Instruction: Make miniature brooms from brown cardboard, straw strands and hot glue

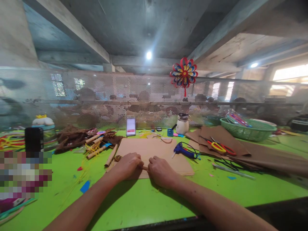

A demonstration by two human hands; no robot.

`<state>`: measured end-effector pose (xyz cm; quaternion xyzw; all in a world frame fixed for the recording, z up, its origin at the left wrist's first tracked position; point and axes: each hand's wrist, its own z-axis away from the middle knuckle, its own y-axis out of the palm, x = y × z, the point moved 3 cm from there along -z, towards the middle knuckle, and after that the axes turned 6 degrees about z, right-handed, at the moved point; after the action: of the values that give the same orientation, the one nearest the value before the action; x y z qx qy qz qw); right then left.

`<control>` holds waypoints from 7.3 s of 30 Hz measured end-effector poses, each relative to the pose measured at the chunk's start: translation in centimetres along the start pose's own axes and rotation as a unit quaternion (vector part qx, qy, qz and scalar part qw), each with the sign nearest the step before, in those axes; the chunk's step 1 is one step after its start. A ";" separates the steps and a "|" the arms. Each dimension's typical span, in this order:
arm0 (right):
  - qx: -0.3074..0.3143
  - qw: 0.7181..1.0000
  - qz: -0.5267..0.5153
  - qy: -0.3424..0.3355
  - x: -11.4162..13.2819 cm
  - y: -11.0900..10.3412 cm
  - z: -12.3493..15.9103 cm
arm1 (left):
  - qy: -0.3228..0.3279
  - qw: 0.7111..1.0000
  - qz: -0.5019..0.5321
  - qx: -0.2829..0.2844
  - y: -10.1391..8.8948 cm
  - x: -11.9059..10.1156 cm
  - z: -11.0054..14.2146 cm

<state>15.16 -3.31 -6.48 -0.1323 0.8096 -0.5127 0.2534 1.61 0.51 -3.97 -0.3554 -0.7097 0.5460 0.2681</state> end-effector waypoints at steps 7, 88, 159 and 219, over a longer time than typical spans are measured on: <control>0.002 1.000 -0.003 0.000 0.0 -0.1 0.0 | -0.001 1.000 -0.005 0.006 0.2 0.0 -0.3; -0.017 0.998 -0.052 0.032 -0.7 -0.5 0.7 | -0.018 1.000 0.008 0.011 -0.5 -0.4 0.0; -0.034 0.999 -0.025 0.024 -0.4 -0.1 0.6 | -0.004 1.000 -0.021 -0.009 0.6 0.0 -0.4; 0.012 0.999 -0.025 0.022 -0.5 -0.7 0.2 | -0.006 1.000 0.005 0.003 0.2 -0.3 -0.3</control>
<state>15.67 -3.56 -5.81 -0.1379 0.8054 -0.5310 0.2242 2.08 0.49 -4.06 -0.3543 -0.7081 0.5518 0.2621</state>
